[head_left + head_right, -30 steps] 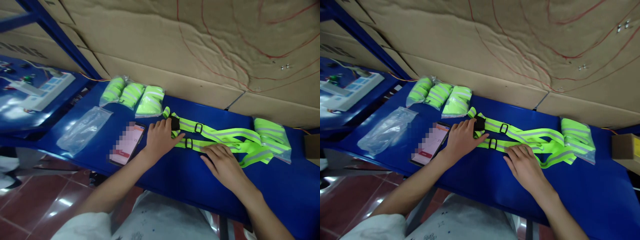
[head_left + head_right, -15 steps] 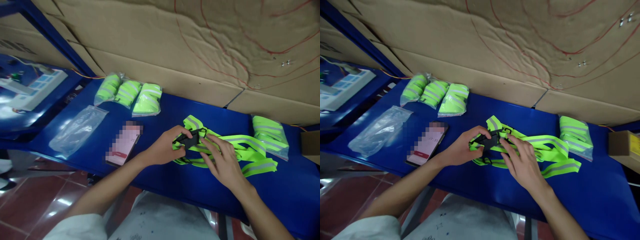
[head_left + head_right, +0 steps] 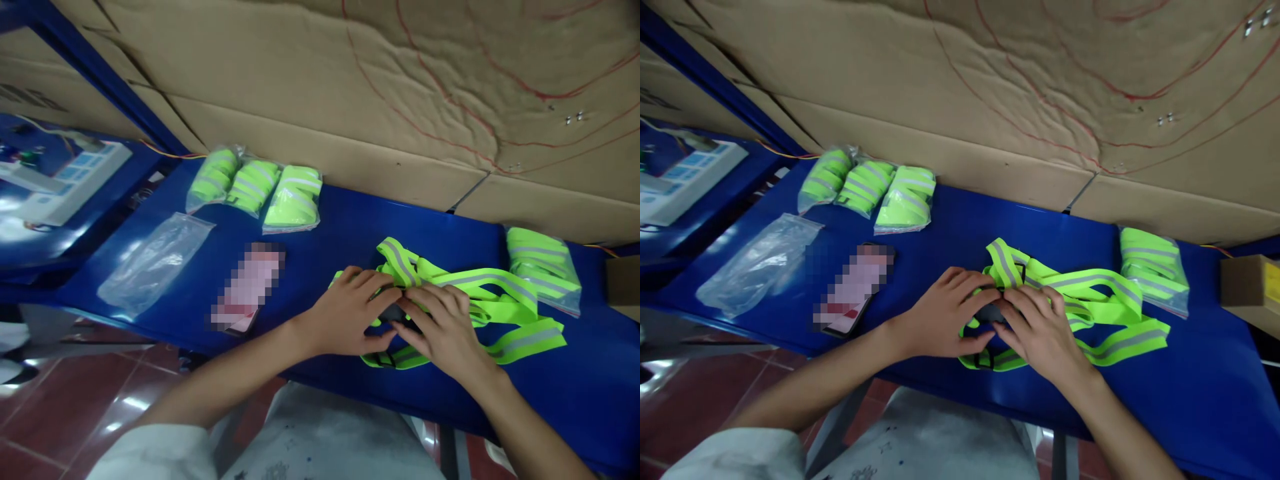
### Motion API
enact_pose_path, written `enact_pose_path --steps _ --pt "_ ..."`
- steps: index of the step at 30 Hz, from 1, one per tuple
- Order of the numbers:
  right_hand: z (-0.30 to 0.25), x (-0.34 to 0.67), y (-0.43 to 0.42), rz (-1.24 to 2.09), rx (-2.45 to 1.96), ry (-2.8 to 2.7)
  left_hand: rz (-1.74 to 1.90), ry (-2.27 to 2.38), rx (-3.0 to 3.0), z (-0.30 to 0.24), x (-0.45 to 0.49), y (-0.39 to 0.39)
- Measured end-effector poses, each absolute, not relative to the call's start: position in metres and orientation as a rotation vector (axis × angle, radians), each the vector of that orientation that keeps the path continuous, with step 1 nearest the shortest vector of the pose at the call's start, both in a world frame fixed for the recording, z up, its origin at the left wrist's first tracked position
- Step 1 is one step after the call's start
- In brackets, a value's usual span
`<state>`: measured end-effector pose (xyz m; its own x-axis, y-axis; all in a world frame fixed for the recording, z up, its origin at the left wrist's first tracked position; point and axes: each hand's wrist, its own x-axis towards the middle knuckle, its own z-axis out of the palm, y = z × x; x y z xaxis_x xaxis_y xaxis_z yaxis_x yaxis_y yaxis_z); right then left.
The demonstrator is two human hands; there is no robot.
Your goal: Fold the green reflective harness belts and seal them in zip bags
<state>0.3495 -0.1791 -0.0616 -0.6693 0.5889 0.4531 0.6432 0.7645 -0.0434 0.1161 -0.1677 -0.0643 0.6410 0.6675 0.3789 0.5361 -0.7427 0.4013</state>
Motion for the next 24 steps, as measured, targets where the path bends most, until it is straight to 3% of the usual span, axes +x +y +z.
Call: enact_pose_path --steps 8,16,24 --pt "-0.064 0.346 -0.178 -0.065 -0.942 -2.504 0.557 0.895 2.876 -0.063 0.104 -0.164" --pt "-0.054 0.347 -0.178 -0.001 -0.939 -2.527 0.649 0.83 2.846 -0.053 0.094 -0.161" --pt "-0.041 0.41 -0.154 -0.176 -1.169 -2.162 1.114 1.263 2.369 -0.026 0.049 -0.155"
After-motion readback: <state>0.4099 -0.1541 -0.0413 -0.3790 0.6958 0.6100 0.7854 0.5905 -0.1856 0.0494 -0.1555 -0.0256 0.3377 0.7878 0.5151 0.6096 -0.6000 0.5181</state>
